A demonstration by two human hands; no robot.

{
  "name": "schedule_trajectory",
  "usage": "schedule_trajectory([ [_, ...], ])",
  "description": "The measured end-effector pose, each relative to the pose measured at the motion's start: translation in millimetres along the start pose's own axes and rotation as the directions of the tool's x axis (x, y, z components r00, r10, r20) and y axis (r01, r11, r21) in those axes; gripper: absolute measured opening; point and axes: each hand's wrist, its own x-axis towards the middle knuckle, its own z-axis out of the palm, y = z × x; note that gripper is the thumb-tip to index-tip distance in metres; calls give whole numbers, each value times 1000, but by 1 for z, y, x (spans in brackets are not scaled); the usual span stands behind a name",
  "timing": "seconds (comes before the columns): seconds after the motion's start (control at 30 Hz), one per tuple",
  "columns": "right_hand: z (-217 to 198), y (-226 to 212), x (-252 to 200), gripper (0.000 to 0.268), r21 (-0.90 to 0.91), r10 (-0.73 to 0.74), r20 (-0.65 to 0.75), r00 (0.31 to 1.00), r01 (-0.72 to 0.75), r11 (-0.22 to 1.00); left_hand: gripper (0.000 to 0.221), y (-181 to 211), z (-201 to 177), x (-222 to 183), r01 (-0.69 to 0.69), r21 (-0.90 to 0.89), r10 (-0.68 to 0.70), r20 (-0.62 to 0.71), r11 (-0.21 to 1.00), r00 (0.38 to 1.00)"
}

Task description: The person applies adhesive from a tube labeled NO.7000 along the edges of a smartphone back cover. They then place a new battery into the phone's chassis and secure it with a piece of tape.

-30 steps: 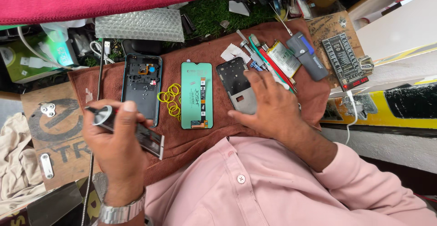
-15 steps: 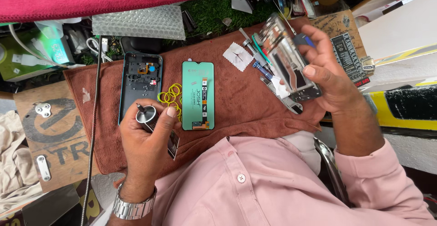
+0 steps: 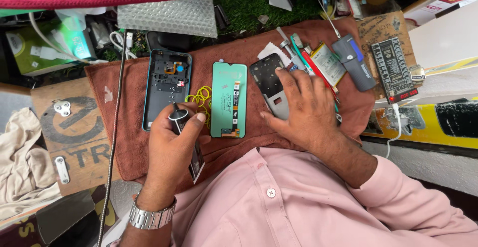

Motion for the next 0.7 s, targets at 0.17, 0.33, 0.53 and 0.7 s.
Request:
schedule_trajectory([
  [0.17,8,-26,8,82,141,-186,55,981,177,974,16,-1,-4,2,-161,-93,160,-22,983,987],
  [0.33,23,-57,18,88,190,-293,66,954,276,942,14,7,-22,1,-433,-262,354,-298,863,887],
  [0.53,30,-67,24,91,125,-317,145,937,301,946,15,2,-37,3,-546,-301,410,-412,782,814],
  [0.7,25,-66,21,80,156,-318,112,941,300,941,16,-4,-31,5,-510,-254,392,-396,822,830],
])
